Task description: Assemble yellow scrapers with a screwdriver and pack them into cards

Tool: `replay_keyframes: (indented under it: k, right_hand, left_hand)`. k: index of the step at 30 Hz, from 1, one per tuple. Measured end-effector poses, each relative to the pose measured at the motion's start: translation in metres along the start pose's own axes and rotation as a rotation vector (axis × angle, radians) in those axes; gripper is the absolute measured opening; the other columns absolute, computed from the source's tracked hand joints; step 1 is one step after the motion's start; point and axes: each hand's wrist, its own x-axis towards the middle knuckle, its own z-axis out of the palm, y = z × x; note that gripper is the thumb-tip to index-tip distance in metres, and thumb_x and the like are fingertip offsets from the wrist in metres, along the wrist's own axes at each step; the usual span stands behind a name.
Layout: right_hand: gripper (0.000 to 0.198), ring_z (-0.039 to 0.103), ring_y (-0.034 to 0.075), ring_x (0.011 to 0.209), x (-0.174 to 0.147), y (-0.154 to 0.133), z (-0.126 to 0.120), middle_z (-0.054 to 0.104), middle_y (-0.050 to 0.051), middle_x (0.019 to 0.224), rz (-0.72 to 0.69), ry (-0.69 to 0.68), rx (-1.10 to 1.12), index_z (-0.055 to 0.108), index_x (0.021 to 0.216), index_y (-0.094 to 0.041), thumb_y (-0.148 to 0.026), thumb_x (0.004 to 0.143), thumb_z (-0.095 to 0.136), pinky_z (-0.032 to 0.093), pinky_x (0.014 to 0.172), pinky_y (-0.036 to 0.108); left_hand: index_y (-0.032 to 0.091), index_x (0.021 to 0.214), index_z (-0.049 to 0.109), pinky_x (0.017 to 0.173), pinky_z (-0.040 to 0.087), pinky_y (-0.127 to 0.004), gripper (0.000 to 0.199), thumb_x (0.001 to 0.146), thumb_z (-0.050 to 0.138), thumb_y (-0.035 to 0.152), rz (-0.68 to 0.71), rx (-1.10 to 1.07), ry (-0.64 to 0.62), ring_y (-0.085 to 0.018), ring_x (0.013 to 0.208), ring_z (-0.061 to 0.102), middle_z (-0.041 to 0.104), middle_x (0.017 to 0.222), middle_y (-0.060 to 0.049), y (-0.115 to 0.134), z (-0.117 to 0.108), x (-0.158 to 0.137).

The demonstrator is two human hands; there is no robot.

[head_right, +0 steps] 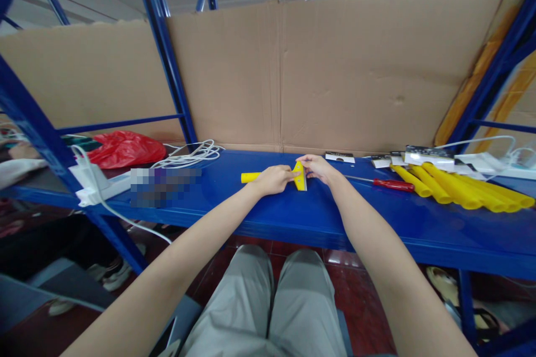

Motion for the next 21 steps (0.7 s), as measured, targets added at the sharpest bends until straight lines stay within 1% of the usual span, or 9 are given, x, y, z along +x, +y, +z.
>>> replay_keyframes:
  k: [2, 6, 13, 17, 21]
  right_hand:
    - [0.020, 0.058, 0.011, 0.063, -0.0003, -0.0007, 0.0006, 0.063, 0.000, 0.070, 0.010, -0.007, 0.008, 0.064, 0.085, -0.020, -0.005, 0.084, 0.051, 0.046, 0.059, 0.022]
    - [0.022, 0.058, 0.011, 0.062, -0.0012, -0.0019, 0.0019, 0.062, -0.001, 0.070, 0.002, -0.015, 0.007, 0.064, 0.087, -0.021, -0.004, 0.084, 0.049, 0.045, 0.057, 0.021]
    - [0.021, 0.055, 0.009, 0.059, -0.0032, -0.0037, 0.0047, 0.061, -0.001, 0.067, -0.006, 0.036, 0.005, 0.064, 0.089, -0.020, -0.007, 0.086, 0.049, 0.042, 0.051, 0.018]
    - [0.016, 0.052, 0.008, 0.054, -0.0007, -0.0022, 0.0063, 0.061, -0.001, 0.064, 0.010, 0.050, 0.048, 0.064, 0.082, -0.018, -0.009, 0.086, 0.051, 0.042, 0.051, 0.019]
    - [0.015, 0.054, 0.008, 0.055, 0.0015, -0.0009, 0.0062, 0.061, 0.000, 0.064, -0.004, 0.061, 0.074, 0.061, 0.074, -0.017, -0.010, 0.085, 0.054, 0.042, 0.052, 0.019]
  left_hand:
    - [0.022, 0.123, 0.062, 0.082, 0.049, -0.031, 0.037, 0.094, 0.040, 0.020, -0.005, 0.001, -0.004, -0.023, 0.098, 0.063, 0.064, 0.102, -0.009, 0.0003, -0.0007, 0.0001]
    - [0.022, 0.123, 0.063, 0.083, 0.049, -0.031, 0.037, 0.095, 0.040, 0.020, -0.008, 0.000, -0.004, -0.023, 0.099, 0.063, 0.064, 0.102, -0.009, 0.0002, -0.0014, 0.0000]
    - [0.020, 0.121, 0.064, 0.084, 0.049, -0.032, 0.036, 0.094, 0.040, 0.020, -0.007, -0.012, 0.027, -0.023, 0.098, 0.063, 0.064, 0.101, -0.010, -0.0010, -0.0001, -0.0003]
    - [0.020, 0.123, 0.062, 0.083, 0.049, -0.032, 0.037, 0.093, 0.040, 0.019, -0.007, -0.018, 0.047, -0.023, 0.097, 0.064, 0.065, 0.101, -0.010, -0.0023, 0.0016, -0.0003]
    - [0.022, 0.128, 0.059, 0.084, 0.049, -0.031, 0.041, 0.092, 0.042, 0.015, -0.007, -0.011, 0.062, -0.021, 0.098, 0.063, 0.065, 0.102, -0.009, -0.0039, 0.0036, -0.0002]
